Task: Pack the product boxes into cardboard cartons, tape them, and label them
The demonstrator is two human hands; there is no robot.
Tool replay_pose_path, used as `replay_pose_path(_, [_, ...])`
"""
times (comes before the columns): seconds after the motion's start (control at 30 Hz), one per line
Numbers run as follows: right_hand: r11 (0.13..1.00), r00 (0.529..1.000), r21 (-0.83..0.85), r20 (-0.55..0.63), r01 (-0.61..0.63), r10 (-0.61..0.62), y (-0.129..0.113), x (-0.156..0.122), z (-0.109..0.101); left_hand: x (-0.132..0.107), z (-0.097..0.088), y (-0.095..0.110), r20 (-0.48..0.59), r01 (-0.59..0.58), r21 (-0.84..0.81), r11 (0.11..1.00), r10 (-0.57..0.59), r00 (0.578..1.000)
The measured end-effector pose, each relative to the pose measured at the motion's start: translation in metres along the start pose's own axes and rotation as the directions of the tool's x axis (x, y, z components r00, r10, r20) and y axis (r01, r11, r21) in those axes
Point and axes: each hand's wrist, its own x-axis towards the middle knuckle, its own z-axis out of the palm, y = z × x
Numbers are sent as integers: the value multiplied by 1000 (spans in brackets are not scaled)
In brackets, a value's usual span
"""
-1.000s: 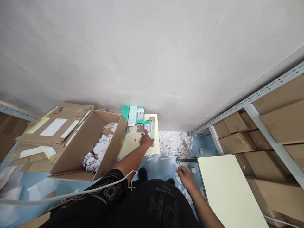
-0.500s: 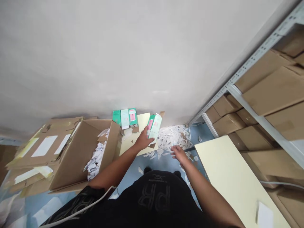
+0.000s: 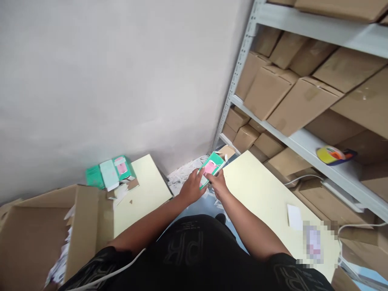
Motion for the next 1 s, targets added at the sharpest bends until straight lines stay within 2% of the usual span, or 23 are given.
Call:
replay_pose_path(0.07, [992, 992, -53, -33, 119, -121, 5, 10, -36, 17, 23, 14, 28, -64, -71, 995, 66, 997])
replay_pose_path(0.13, [974, 978, -126, -70, 186, -196, 8, 22, -77, 36, 45, 31, 61, -142, -166, 976, 154, 986])
replay_pose_path(0.2, [955, 964, -219, -127, 202, -233, 12, 34, -122, 58, 67, 51, 108, -200, -233, 952, 229, 967])
replay_pose_path(0.27, [929, 950, -327, -191, 175, -247, 17, 44, -169, 82, 88, 73, 161, -209, -257, 943, 255, 953])
replay_pose_path(0.4, [846, 941, -532, -275, 22, -197, 31, 58, -251, 124, 121, 111, 236, -85, -289, 954, 157, 959])
replay_pose_path(0.5, [790, 949, -611, -271, -40, -161, 45, 62, -292, 148, 135, 132, 296, 34, -296, 954, 58, 954])
replay_pose_path(0.63, [808, 966, -589, -218, -14, -142, 68, 65, -317, 173, 144, 158, 337, 91, -296, 951, 15, 941])
replay_pose_path(0.73, [856, 977, -516, -166, 27, -131, 86, 70, -318, 191, 155, 177, 386, 64, -268, 961, 47, 921])
replay_pose_path(0.8, [857, 980, -514, -148, 40, -134, 97, 74, -314, 201, 165, 186, 411, 20, -208, 978, 69, 909])
replay_pose_path(0.9, [801, 970, -595, -154, 60, -187, 110, 82, -312, 211, 177, 185, 429, -42, -106, 993, 84, 900])
replay_pose_path(1.0, [744, 963, -666, -163, 51, -212, 117, 83, -313, 219, 181, 170, 477, -48, -114, 992, 97, 874])
